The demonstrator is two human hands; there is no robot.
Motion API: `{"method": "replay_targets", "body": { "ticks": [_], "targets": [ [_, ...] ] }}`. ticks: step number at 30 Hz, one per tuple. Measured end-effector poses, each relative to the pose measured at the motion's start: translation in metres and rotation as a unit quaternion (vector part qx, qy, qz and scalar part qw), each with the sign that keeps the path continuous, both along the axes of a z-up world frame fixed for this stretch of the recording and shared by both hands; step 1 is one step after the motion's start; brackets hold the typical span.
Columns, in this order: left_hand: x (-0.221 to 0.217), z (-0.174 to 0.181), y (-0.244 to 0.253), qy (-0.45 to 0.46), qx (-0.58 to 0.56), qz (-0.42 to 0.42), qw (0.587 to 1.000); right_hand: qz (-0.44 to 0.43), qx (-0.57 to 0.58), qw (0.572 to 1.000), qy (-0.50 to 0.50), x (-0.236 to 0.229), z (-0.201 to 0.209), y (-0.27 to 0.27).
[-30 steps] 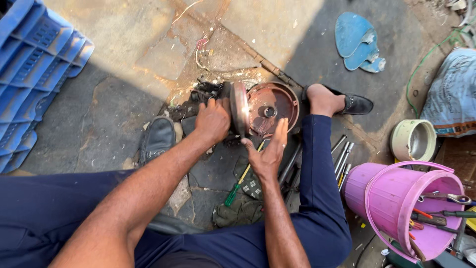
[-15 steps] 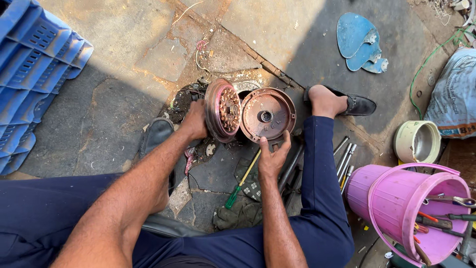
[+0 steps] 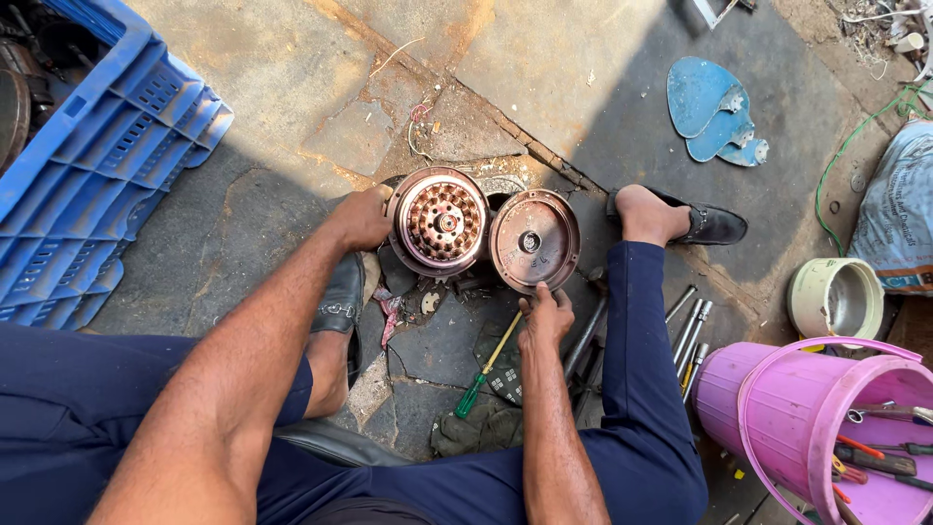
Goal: The person uses a screwdriver to remove screws from a circular motor housing, then separates the casing to reveal the internal copper windings. The person places the separated parts on the floor.
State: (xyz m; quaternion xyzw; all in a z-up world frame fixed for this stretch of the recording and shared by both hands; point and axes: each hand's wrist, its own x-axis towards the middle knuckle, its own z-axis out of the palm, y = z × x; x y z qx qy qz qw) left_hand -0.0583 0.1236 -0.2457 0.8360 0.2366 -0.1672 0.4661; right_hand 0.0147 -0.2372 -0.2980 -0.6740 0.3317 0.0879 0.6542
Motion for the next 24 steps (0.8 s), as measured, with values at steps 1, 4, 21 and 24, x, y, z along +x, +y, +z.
{"method": "replay_targets", "body": {
  "ticks": [1, 4, 21, 24],
  "targets": [
    [0.004, -0.001, 0.000, 0.000, 0.013, 0.013, 1.000, 0.017, 0.011, 1.000, -0.002, 0.002, -0.001, 0.001],
    [0.004, -0.012, -0.003, 0.014, 0.083, -0.044, 0.996, 0.055, 0.052, 0.997, 0.019, -0.001, -0.004, -0.001],
    [0.058, 0.233, 0.033, 0.073, 0.395, -0.438, 0.804, 0.180, 0.120, 0.973, 0.086, 0.000, -0.027, 0.020],
    [0.025, 0.281, 0.040, 0.052, 0.383, -0.441, 0.810, 0.206, 0.106, 0.969, 0.084, -0.001, -0.021, 0.021]
  ]
}}
